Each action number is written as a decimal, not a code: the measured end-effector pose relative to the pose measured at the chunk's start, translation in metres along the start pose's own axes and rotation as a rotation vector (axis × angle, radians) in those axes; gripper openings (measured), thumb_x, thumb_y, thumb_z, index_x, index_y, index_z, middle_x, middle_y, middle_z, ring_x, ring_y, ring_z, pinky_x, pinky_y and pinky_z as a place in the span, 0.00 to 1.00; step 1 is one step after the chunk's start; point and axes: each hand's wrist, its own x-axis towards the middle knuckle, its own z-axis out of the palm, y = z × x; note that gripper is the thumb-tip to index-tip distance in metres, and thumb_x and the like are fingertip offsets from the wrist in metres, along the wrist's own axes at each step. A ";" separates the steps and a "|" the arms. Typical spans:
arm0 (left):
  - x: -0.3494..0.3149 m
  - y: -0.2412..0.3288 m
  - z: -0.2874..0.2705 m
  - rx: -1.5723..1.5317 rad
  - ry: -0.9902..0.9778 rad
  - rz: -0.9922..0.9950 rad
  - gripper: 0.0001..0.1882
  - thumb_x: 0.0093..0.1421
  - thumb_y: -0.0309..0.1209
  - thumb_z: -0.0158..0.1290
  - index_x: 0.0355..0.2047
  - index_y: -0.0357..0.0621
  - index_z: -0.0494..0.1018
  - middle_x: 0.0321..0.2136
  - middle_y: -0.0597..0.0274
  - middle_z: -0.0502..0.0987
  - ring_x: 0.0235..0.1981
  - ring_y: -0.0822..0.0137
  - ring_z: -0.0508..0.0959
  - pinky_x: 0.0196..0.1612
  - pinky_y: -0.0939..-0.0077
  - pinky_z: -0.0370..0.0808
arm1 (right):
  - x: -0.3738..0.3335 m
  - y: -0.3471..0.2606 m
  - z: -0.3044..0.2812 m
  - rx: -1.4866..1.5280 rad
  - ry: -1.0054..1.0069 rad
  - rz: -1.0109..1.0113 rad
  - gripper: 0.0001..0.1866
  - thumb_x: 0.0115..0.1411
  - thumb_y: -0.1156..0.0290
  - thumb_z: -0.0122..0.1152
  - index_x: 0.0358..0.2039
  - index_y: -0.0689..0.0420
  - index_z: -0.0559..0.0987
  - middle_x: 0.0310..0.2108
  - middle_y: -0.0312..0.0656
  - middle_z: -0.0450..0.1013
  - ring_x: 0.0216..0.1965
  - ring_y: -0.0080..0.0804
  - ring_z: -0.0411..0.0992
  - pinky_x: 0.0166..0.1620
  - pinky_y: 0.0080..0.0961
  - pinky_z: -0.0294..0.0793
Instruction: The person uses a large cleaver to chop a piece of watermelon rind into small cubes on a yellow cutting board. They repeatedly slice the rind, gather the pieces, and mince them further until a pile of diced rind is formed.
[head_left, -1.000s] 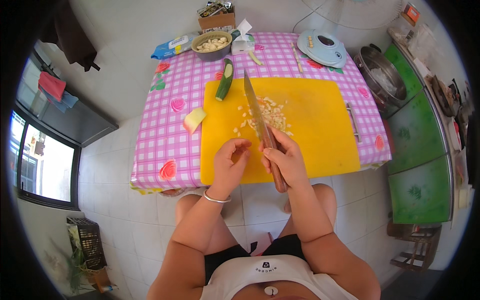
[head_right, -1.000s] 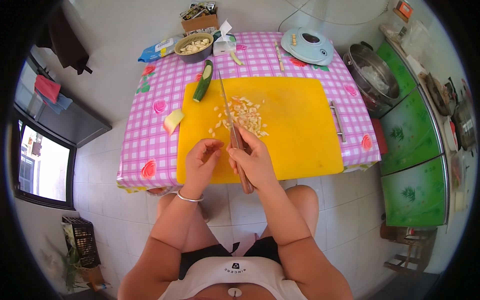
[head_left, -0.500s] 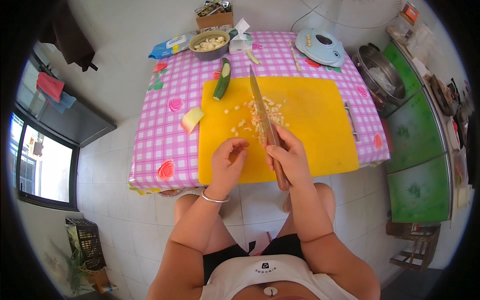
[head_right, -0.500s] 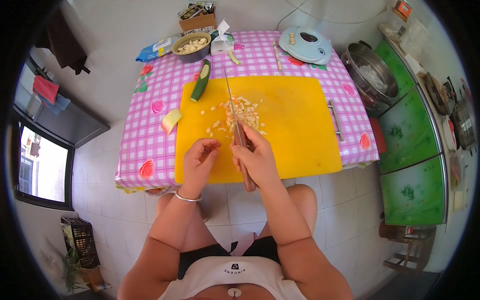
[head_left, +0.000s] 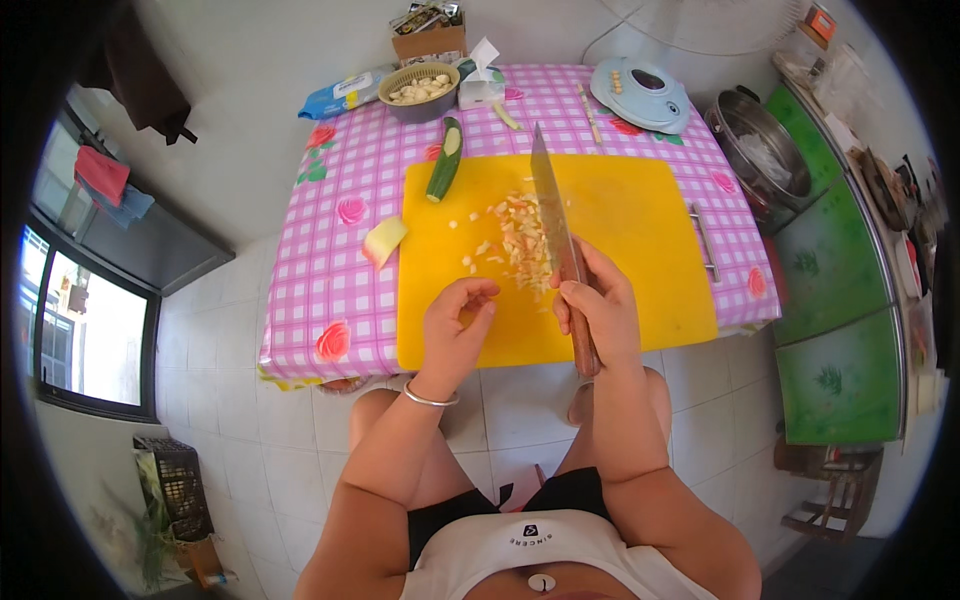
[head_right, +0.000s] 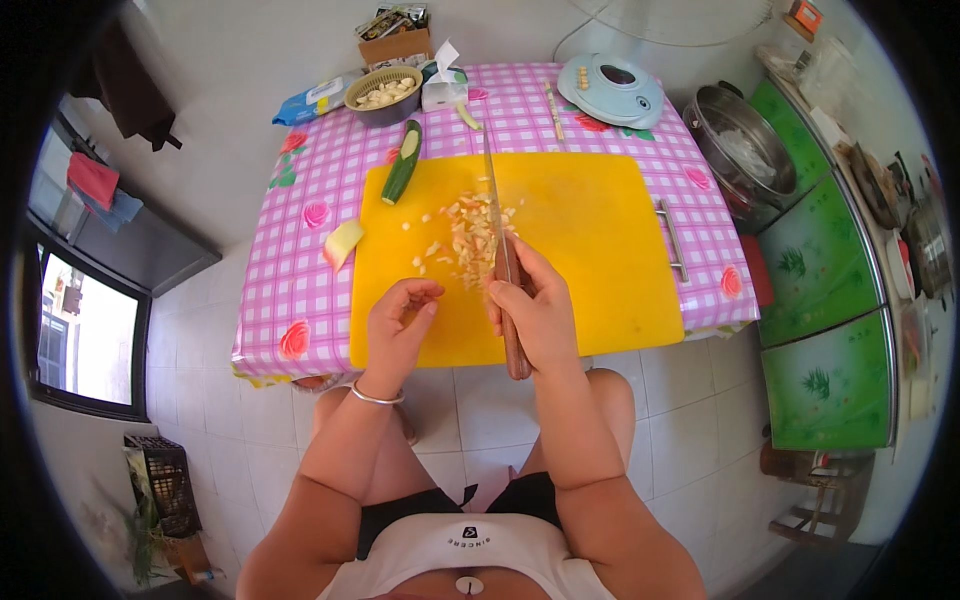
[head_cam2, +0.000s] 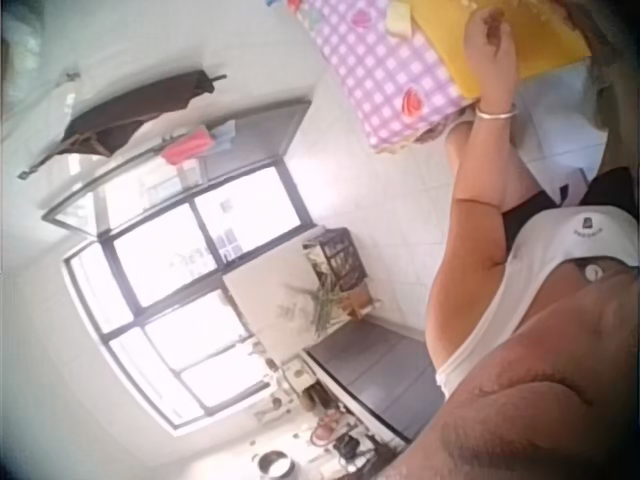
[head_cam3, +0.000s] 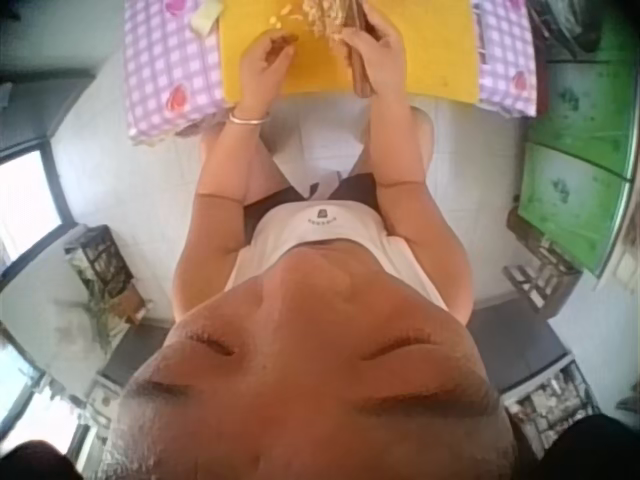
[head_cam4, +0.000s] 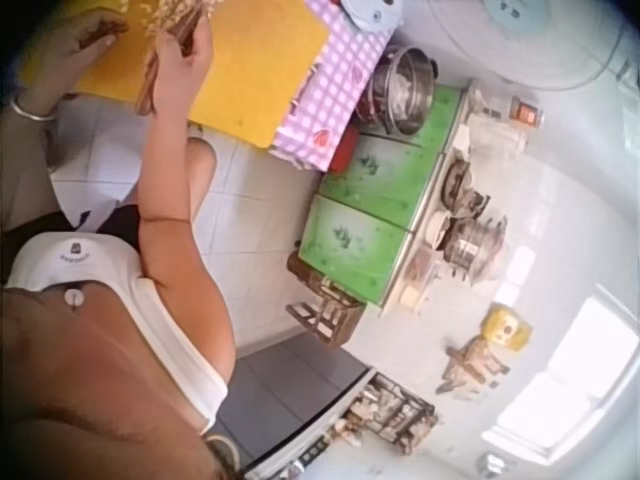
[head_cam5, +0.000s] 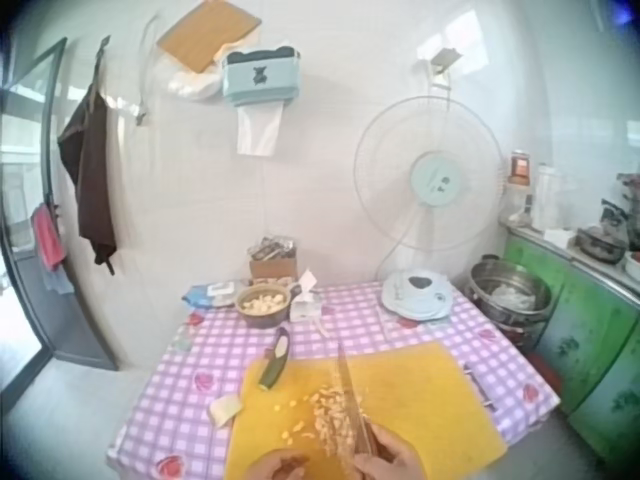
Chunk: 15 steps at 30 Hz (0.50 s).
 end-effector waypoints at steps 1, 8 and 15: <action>0.000 0.001 0.001 0.004 -0.004 0.001 0.11 0.58 0.19 0.55 0.42 0.38 0.76 0.37 0.59 0.81 0.36 0.68 0.79 0.43 0.76 0.76 | 0.001 0.002 0.000 -0.018 0.012 -0.018 0.30 0.59 0.81 0.55 0.64 0.61 0.66 0.33 0.36 0.71 0.22 0.20 0.68 0.24 0.17 0.68; 0.000 0.002 0.000 0.029 -0.014 0.007 0.12 0.58 0.19 0.55 0.42 0.38 0.76 0.37 0.59 0.81 0.36 0.68 0.79 0.43 0.76 0.76 | 0.005 0.010 -0.002 -0.033 0.001 -0.023 0.32 0.59 0.81 0.56 0.66 0.61 0.65 0.33 0.37 0.70 0.22 0.20 0.68 0.24 0.17 0.69; 0.001 -0.001 0.001 0.014 -0.022 0.011 0.12 0.58 0.19 0.55 0.43 0.38 0.76 0.38 0.58 0.81 0.37 0.68 0.79 0.43 0.75 0.76 | 0.014 0.022 -0.001 -0.097 -0.033 -0.005 0.33 0.59 0.81 0.55 0.66 0.61 0.64 0.33 0.37 0.71 0.22 0.21 0.68 0.24 0.18 0.69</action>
